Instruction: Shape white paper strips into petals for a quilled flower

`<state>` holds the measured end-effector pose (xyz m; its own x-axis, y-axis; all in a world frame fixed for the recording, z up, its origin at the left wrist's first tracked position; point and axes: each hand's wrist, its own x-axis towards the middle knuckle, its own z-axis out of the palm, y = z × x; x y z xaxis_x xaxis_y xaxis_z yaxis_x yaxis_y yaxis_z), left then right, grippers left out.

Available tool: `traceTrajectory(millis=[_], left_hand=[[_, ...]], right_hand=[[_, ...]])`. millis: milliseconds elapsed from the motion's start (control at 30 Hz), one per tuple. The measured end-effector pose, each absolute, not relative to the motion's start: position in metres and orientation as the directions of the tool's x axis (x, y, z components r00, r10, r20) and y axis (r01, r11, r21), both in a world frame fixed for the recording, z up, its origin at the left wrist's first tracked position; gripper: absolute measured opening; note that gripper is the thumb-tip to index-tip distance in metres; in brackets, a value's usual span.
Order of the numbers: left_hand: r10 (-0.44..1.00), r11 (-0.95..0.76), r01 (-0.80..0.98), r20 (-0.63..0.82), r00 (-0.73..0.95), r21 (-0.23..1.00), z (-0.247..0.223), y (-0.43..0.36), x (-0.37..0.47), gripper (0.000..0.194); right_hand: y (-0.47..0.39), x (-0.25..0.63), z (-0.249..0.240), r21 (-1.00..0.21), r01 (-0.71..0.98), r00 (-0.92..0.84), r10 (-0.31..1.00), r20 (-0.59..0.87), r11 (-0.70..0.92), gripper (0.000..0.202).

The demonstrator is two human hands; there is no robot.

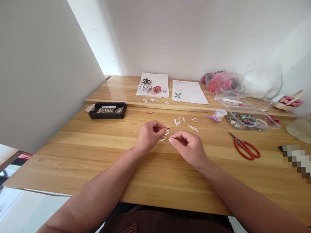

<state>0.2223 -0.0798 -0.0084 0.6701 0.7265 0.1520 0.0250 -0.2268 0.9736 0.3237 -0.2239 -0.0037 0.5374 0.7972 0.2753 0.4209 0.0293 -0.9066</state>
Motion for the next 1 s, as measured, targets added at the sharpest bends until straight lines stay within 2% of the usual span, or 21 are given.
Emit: traceTrajectory(millis=[67, 133, 267, 367, 500, 567, 700, 767, 867, 1000], left_hand=[[0.656, -0.298, 0.05, 0.167, 0.736, 0.953, -0.008, -0.081, 0.221, 0.016], [0.582, -0.35, 0.054, 0.172, 0.795, 0.935, -0.008, -0.084, 0.219, 0.015], [0.446, -0.348, 0.01, 0.156, 0.881, 0.937, -0.006, -0.088, 0.217, 0.018], [0.412, -0.248, -0.037, 0.139, 0.901, 0.968, -0.003, -0.089, 0.216, 0.022], [0.481, -0.058, -0.06, 0.08, 0.873, 0.997, 0.002, -0.088, 0.217, 0.028], [0.537, 0.018, -0.091, 0.067, 0.841, 0.996, 0.003, -0.087, 0.218, 0.031], [0.638, 0.132, -0.154, 0.035, 0.769, 0.979, 0.002, -0.085, 0.221, 0.034], [0.68, 0.148, -0.172, 0.026, 0.733, 0.974, 0.001, -0.084, 0.222, 0.034], [0.731, 0.133, -0.176, 0.024, 0.682, 0.975, -0.001, -0.082, 0.224, 0.031], [0.794, 0.03, -0.112, 0.044, 0.606, 0.993, -0.007, -0.076, 0.226, 0.025]], right_hand=[[-0.226, 0.328, 0.0, -0.83, 0.554, 0.533, 0.74, 0.41, 0.061, 0.011], [-0.227, 0.334, 0.001, -0.781, 0.621, 0.528, 0.703, 0.477, 0.063, 0.01], [-0.224, 0.345, 0.001, -0.781, 0.624, 0.548, 0.689, 0.474, 0.042, 0.012], [-0.218, 0.351, -0.003, -0.846, 0.533, 0.606, 0.695, 0.387, 0.006, 0.014], [-0.212, 0.354, -0.011, -0.972, 0.232, 0.657, 0.733, 0.177, 0.027, 0.023], [-0.212, 0.352, -0.013, -0.995, 0.091, 0.644, 0.759, 0.095, 0.048, 0.028], [-0.213, 0.344, -0.013, -0.996, -0.085, 0.61, 0.792, -0.028, 0.031, 0.033], [-0.214, 0.34, -0.013, -0.993, -0.117, 0.593, 0.803, -0.056, 0.017, 0.034], [-0.215, 0.337, -0.016, -0.997, -0.074, 0.587, 0.809, -0.033, 0.012, 0.032], [-0.217, 0.332, -0.016, -1.0, -0.002, 0.547, 0.837, 0.003, 0.005, 0.029]])
